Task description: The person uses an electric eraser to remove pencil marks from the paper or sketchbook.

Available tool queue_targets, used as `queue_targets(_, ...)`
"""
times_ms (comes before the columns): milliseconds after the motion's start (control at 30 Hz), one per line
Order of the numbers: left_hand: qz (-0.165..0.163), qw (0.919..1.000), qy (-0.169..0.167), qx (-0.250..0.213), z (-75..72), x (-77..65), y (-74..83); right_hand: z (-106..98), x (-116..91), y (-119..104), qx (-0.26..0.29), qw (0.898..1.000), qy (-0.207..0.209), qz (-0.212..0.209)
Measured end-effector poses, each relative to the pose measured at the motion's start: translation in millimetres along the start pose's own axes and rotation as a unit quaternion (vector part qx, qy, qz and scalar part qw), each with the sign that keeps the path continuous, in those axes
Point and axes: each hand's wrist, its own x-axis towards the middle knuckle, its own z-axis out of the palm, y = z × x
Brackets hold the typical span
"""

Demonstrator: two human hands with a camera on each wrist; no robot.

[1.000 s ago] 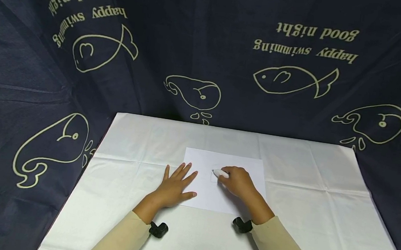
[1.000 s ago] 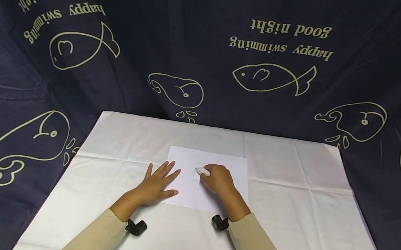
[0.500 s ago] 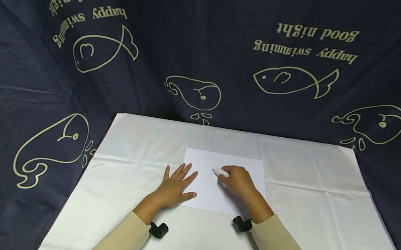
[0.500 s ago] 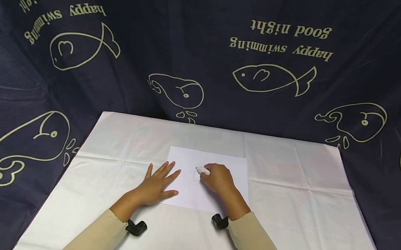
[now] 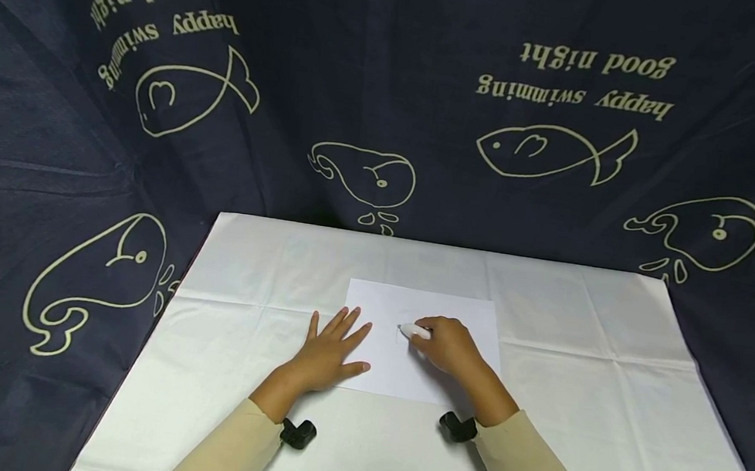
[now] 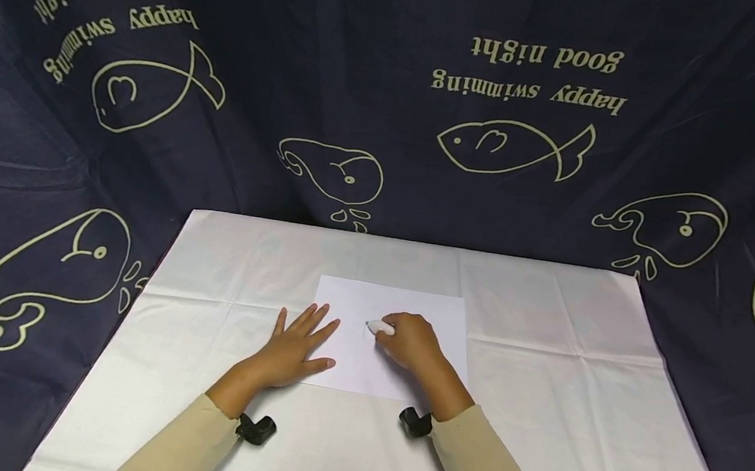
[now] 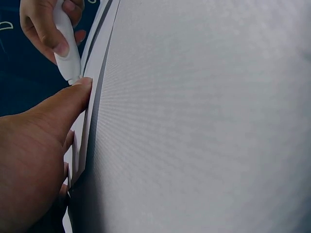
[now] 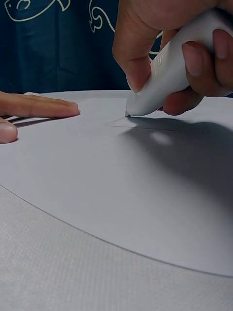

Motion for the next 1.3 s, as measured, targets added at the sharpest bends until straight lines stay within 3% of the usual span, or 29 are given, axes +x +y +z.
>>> queue_targets(1300,-0.001,1.0000,0.000,-0.001,-0.9,-0.1,0.3,0.0,-3.0,1.3,-0.009,1.000,0.009,-0.016)
